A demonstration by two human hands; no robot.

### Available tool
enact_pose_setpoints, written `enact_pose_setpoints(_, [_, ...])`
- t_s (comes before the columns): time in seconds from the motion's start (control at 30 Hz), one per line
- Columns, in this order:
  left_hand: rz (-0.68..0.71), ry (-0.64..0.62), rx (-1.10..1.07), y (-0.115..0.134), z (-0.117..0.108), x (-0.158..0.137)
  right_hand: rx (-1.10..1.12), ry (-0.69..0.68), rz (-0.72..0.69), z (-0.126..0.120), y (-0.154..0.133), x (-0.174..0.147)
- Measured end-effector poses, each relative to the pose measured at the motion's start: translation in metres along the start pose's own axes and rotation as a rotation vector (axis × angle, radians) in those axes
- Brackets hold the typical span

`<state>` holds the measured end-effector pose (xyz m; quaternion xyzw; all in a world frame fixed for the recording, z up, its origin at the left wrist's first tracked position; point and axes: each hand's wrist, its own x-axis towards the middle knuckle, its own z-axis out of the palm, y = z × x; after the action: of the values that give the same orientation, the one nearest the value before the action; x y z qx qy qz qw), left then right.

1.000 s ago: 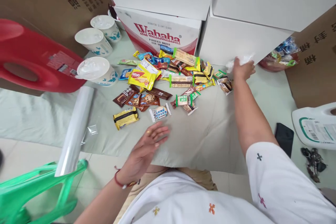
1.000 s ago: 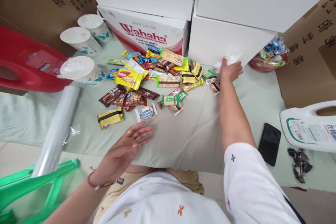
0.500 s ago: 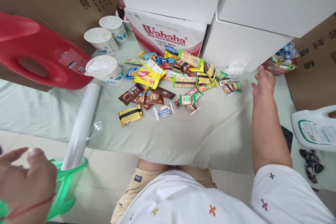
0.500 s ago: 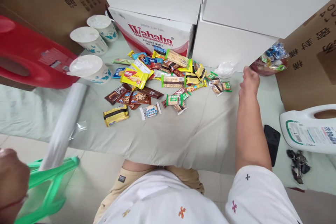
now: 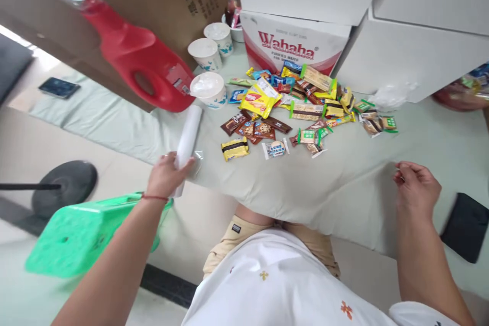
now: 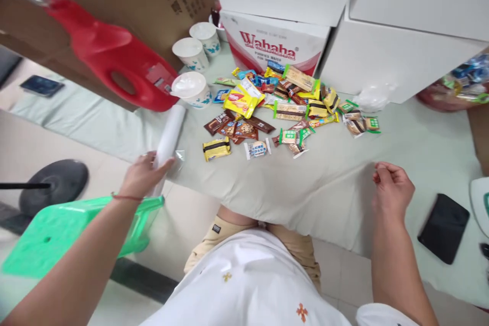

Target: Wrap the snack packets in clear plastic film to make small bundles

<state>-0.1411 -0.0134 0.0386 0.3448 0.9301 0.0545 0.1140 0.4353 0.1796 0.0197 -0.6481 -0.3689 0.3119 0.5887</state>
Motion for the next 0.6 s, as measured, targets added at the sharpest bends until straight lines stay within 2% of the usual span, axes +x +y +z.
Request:
enact_pose_setpoints(0.1, [-0.061,-0.07,0.0,0.011,0.003,-0.005,0.004,-0.044,-0.033,0.017,-0.007,-0.019])
enact_pose_setpoints(0.17, [-0.112,-0.082,-0.08,0.014,-0.001,-0.02,0.001,-0.055,-0.1,0.032,-0.015,-0.04])
enact_pose_setpoints(0.23, [-0.125,-0.033,-0.205,0.018,-0.005,-0.049,-0.008,-0.103,-0.151,0.048,-0.024,-0.07])
enact_pose_setpoints(0.3, [-0.083,0.021,-0.399,0.028,-0.008,-0.087,-0.005,-0.296,-0.107,0.068,-0.032,-0.108])
enact_pose_setpoints(0.37, [-0.035,-0.04,-0.698,0.045,-0.008,-0.126,0.06,-0.645,0.061,0.093,-0.04,-0.151])
enact_pose_setpoints(0.43, [0.0,-0.139,-0.955,0.066,-0.004,-0.155,0.246,-0.915,0.314,0.12,-0.048,-0.191])
enact_pose_setpoints(0.53, [0.018,-0.207,-1.164,0.098,0.006,-0.178,0.499,-1.113,0.687,0.153,-0.059,-0.233])
enact_pose_setpoints(0.6, [0.022,-0.252,-1.268,0.113,0.013,-0.183,0.575,-1.177,0.806,0.167,-0.067,-0.248])
